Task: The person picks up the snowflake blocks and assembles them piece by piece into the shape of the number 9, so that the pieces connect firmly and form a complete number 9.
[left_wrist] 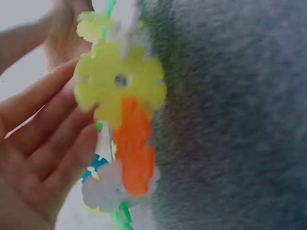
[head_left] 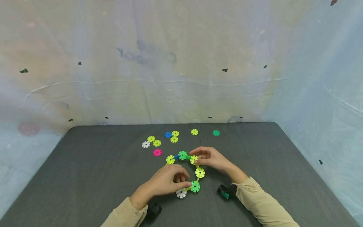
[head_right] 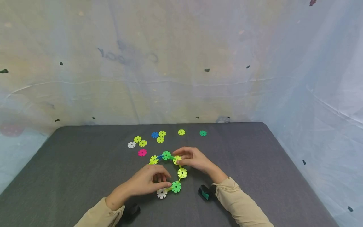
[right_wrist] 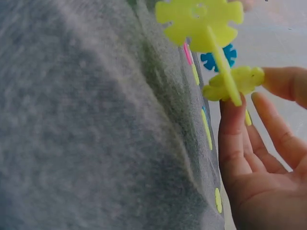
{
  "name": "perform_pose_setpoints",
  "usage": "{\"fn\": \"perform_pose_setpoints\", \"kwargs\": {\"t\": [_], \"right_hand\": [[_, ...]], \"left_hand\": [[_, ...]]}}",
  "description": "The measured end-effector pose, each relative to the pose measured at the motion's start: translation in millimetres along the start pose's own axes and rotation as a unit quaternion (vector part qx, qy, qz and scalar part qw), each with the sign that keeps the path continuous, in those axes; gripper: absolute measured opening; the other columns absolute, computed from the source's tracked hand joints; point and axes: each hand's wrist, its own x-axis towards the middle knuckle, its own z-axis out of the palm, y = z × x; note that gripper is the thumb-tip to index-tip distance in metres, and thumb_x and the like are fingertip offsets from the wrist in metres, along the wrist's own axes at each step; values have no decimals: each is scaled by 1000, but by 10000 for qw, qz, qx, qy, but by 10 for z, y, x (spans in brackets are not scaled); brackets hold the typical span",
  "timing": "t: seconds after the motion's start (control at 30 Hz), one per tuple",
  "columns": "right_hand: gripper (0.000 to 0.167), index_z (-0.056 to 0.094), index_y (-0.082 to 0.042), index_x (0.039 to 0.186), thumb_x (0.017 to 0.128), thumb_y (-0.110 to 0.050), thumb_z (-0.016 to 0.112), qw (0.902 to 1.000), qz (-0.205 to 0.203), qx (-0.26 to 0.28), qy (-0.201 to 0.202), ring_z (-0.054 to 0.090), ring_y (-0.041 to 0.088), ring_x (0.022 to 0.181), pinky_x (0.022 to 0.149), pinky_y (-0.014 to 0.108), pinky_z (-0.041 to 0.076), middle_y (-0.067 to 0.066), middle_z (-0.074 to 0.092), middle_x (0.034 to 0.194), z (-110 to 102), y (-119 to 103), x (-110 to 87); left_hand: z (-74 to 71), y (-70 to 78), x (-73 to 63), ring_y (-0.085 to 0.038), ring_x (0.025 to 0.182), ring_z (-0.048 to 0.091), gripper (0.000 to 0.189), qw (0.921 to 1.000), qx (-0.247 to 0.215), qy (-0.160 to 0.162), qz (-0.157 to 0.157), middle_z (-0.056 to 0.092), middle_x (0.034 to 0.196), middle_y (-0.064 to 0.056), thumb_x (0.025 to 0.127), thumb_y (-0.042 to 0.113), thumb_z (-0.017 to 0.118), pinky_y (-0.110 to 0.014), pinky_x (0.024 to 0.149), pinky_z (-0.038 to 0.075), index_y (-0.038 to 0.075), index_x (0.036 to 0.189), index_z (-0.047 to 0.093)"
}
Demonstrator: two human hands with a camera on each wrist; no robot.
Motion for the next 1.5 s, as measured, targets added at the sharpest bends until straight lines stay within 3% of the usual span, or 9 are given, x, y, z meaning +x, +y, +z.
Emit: {"fn": "perform_pose_setpoints", "kwargs": {"t": [0.07, 0.17, 0.27, 0.37, 0.6, 0.87, 1.13, 1.33, 1.5], "right_hand": [[44, 51, 4, 133, 93, -10, 62, 9999, -65, 99, -75, 63, 11, 100, 85, 32, 55, 24, 51, 135, -2, -3, 7], [46, 49, 5, 134, 92, -8, 62, 9995, -111, 238, -158, 63, 11, 100, 83, 31, 55, 28, 49, 136, 2, -16, 21], [47, 47, 6, 136, 92, -7, 61, 9991, -173, 318, -207, 61, 11, 103, 84, 30, 55, 31, 47, 134, 7, -23, 35], [49, 44, 6, 137, 92, -5, 60, 9988, -192, 384, -217, 61, 13, 104, 85, 31, 55, 31, 48, 131, 12, -21, 51], [56, 32, 10, 139, 92, -3, 59, 9974, -247, 597, -315, 64, 14, 95, 77, 30, 55, 32, 47, 127, 30, -44, 103], [58, 28, 12, 139, 92, -3, 58, 9953, -288, 814, -430, 64, 14, 96, 79, 32, 55, 31, 48, 125, 64, -54, 183], [45, 45, 8, 132, 95, -13, 57, 9986, -164, 494, 52, 63, 15, 102, 90, 41, 54, 31, 52, 126, 29, -48, 229], [39, 55, 4, 126, 96, -20, 58, 9982, 147, -164, 562, 65, 27, 100, 82, 40, 55, 27, 59, 122, -49, -61, 316], [37, 59, 2, 123, 95, -21, 61, 9887, 619, -750, 1140, 65, 28, 98, 75, 34, 55, 19, 65, 117, -141, -35, 435]], "left_hand": [[-22, 20, 17, -1, 68, 52, 10, 9980, 226, 582, -19, 61, 79, 10, 88, 28, 71, -18, 60, 46, 18, 90, 71], [-49, 48, 63, -11, 77, 55, 10, 9866, 593, 1502, -220, 62, 86, 5, 84, 23, 75, -24, 66, 47, 18, 89, 68], [-54, 44, 111, -17, 89, 54, 25, 9746, 897, 1992, -486, 61, 97, 1, 79, 25, 80, -30, 74, 48, 15, 96, 65], [-42, 18, 146, -17, 97, 52, 37, 9722, 1018, 2005, -656, 58, 106, 0, 77, 28, 82, -34, 79, 49, 13, 105, 62], [-23, -28, 217, -25, 109, 55, 50, 9774, 960, 1657, -900, 61, 114, -5, 78, 28, 81, -43, 87, 49, 10, 118, 58], [-21, -86, 265, -17, 92, 61, 38, 9796, 800, 1426, -1170, 64, 102, -1, 80, 27, 79, -35, 74, 51, 17, 111, 61], [-15, -144, 229, -11, 72, 48, 31, 9792, 592, 1546, -1169, 53, 84, 5, 80, 22, 79, -24, 61, 40, 17, 108, 66], [-25, -187, 178, -9, 72, 45, 30, 9808, 424, 1639, -965, 50, 81, 7, 80, 21, 79, -23, 63, 39, 17, 107, 68], [-47, -218, 135, -8, 72, 45, 32, 9792, 237, 1814, -879, 51, 82, 8, 79, 20, 79, -24, 64, 40, 17, 110, 70]]}}
